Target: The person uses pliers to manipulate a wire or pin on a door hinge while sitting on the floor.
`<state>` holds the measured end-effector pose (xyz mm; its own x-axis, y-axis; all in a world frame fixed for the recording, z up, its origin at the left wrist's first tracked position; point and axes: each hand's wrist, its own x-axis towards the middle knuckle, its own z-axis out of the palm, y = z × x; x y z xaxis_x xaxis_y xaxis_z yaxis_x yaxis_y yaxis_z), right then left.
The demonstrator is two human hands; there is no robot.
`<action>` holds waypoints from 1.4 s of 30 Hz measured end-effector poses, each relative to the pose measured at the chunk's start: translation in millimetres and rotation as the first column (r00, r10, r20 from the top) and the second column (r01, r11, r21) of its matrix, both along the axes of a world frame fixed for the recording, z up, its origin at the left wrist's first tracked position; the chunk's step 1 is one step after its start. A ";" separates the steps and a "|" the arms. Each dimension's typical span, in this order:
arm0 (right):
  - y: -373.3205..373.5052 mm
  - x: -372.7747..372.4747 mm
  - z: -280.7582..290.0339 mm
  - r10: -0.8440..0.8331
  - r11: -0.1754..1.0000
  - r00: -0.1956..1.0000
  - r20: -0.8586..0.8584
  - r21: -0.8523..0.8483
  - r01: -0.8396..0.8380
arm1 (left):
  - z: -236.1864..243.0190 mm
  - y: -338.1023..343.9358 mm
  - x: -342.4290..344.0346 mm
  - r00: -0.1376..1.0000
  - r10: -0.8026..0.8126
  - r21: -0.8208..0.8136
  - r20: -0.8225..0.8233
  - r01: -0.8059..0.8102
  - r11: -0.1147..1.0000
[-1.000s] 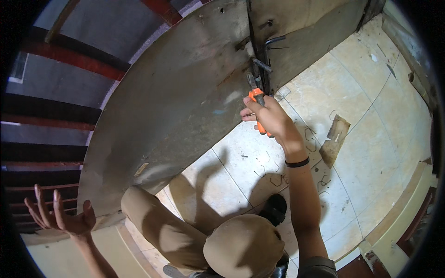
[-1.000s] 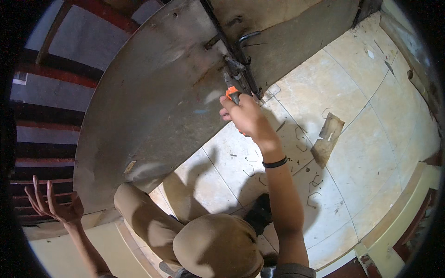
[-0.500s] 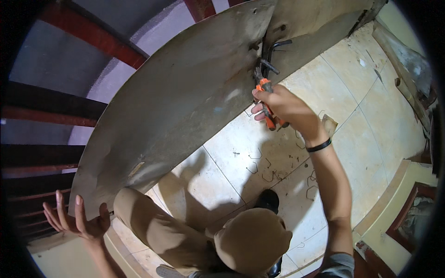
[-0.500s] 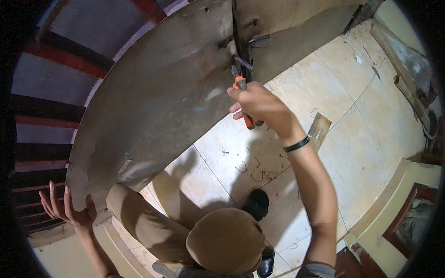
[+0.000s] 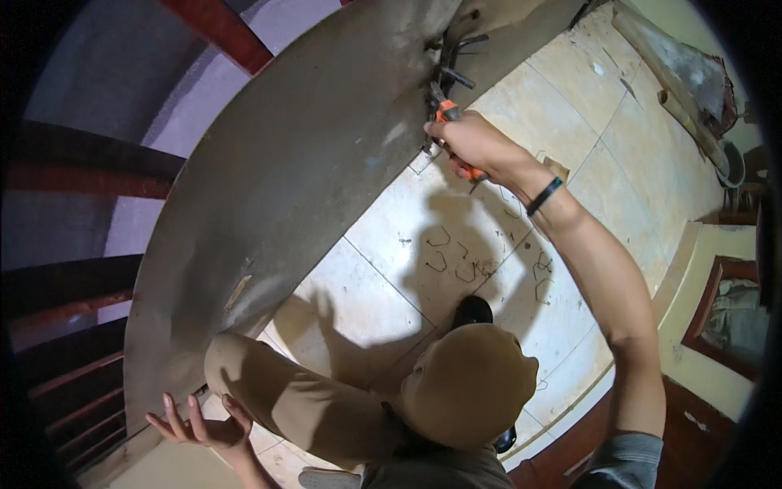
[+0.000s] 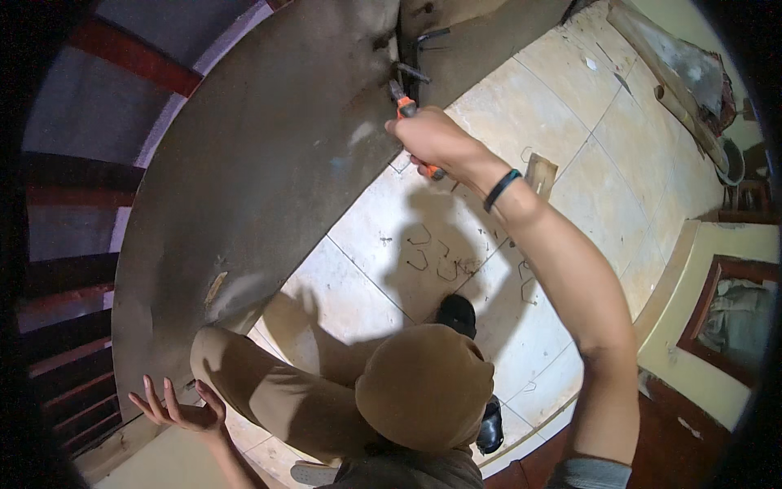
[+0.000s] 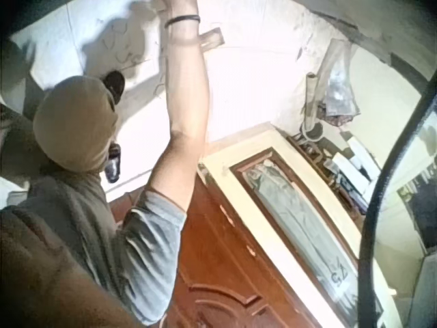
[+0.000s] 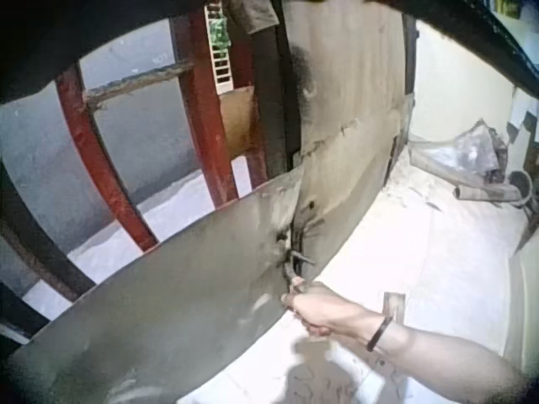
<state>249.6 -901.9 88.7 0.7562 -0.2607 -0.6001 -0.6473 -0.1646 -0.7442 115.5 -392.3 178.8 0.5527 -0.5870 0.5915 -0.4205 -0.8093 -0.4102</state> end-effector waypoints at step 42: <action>43.5 1.0 -43.5 -0.420 0.554 0.900 0.118 0.818 0.151 | 24.7 26.9 -25.4 0.993 -0.056 -0.021 0.106 0.059 0.998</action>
<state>250.6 -858.4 45.1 0.8866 -0.0311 -0.4614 -0.3026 0.7155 -0.6297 90.1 -365.4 203.5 0.4527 -0.6010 0.6587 -0.4222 -0.7951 -0.4353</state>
